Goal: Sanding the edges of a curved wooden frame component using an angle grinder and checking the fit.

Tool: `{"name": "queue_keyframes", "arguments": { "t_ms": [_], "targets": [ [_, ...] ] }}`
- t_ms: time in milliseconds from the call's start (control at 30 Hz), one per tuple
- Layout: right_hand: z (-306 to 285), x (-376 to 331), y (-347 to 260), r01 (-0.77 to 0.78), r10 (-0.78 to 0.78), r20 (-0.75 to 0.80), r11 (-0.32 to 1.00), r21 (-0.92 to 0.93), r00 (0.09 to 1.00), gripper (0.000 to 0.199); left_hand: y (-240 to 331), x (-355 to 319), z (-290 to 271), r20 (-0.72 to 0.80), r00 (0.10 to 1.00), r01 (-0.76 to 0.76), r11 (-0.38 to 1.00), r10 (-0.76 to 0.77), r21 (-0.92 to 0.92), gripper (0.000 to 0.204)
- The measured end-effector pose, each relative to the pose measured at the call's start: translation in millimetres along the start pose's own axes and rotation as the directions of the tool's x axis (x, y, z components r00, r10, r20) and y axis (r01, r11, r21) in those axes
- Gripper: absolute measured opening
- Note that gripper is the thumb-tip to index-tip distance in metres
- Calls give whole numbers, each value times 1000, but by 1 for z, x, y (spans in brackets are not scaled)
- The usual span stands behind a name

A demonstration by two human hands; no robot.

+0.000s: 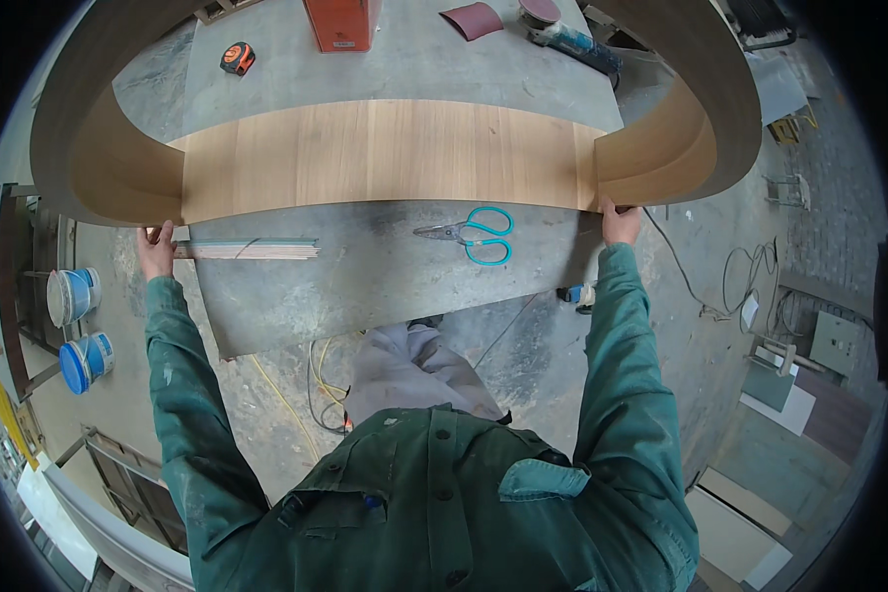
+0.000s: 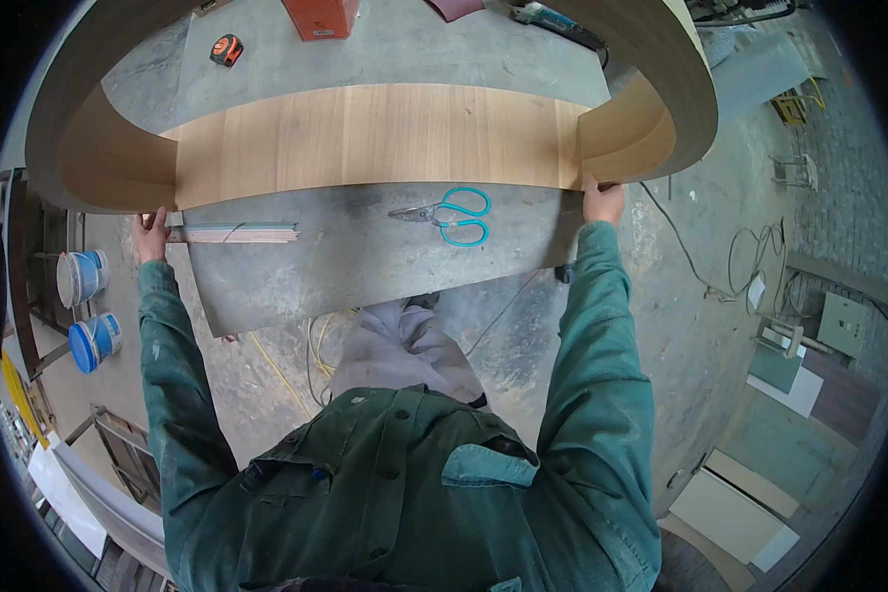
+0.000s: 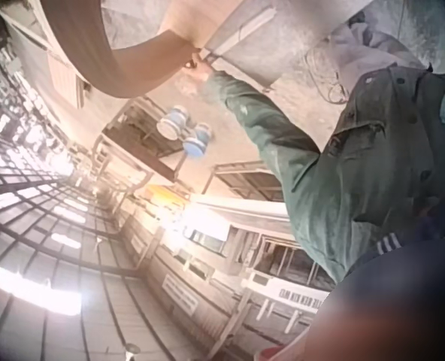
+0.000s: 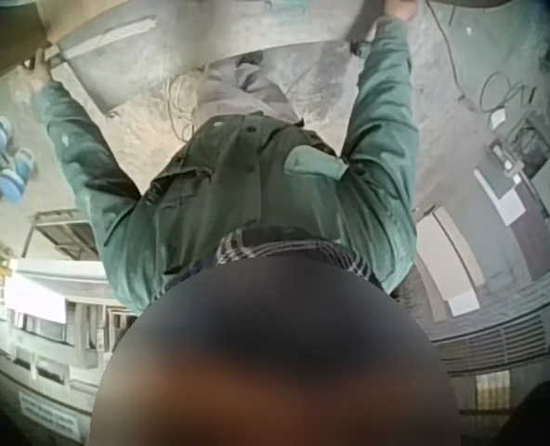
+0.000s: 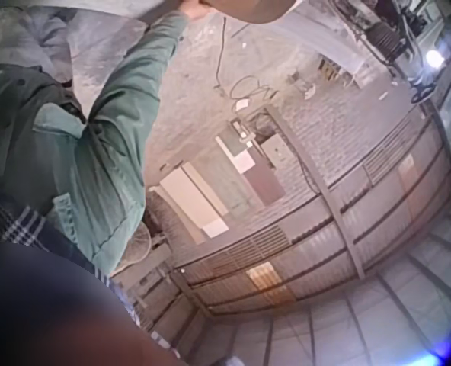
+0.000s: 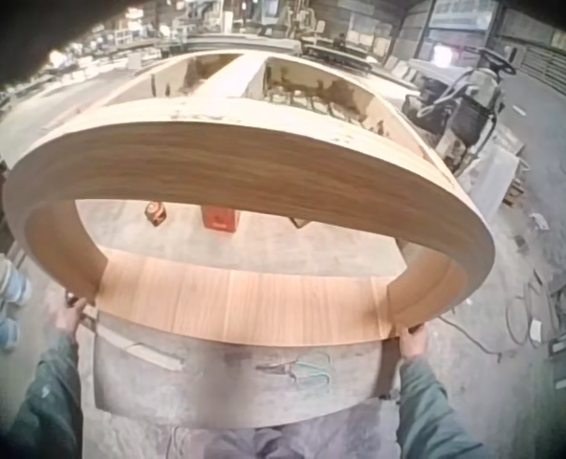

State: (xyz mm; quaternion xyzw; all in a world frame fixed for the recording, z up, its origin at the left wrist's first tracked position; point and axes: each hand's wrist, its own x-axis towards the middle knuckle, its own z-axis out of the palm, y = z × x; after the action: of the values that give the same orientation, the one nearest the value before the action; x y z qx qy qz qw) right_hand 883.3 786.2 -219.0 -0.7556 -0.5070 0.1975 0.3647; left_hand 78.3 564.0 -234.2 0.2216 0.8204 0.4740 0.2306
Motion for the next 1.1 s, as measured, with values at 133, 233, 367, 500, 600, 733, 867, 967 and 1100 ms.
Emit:
{"name": "queue_keyframes", "arguments": {
  "t_ms": [133, 233, 367, 500, 600, 733, 867, 967, 1100],
  "targets": [
    [-11, 4, 5, -50, 58, 104, 996, -72, 993, 51, -6, -5, 14, 18, 998, 60, 998, -61, 35, 57],
    [6, -3, 17, 88, -113, 166, 984, 155, 980, 60, -12, 15, -15, -105, 969, -192, 948, 225, 255, 72],
    [-44, -39, 71, 27, -19, 28, 942, -335, 999, 70, -2, -63, 85, -289, 909, -132, 866, 299, 482, 95],
    [-23, -69, 75, 197, -206, 39, 841, -504, 978, 67, 10, -140, 134, 91, 816, -493, 603, 572, 627, 73],
    [-18, -84, 76, 114, -127, 18, 797, -593, 992, 67, 29, -226, 191, 387, 714, -695, 526, 584, 490, 74],
    [12, -87, 98, 101, -269, -150, 734, -672, 951, 60, 38, -249, 195, 420, 756, -641, 438, 502, 630, 63],
    [10, -82, 124, 122, -344, -205, 728, -675, 916, 58, 40, -261, 206, 430, 750, -651, 442, 502, 618, 59],
    [5, -73, 143, 122, -358, -190, 691, -713, 914, 56, 32, -267, 211, 452, 748, -657, 441, 486, 612, 57],
    [16, -75, 143, 110, -345, -192, 691, -715, 919, 56, 22, -257, 201, 464, 735, -665, 394, 494, 634, 60]
  ]
}}
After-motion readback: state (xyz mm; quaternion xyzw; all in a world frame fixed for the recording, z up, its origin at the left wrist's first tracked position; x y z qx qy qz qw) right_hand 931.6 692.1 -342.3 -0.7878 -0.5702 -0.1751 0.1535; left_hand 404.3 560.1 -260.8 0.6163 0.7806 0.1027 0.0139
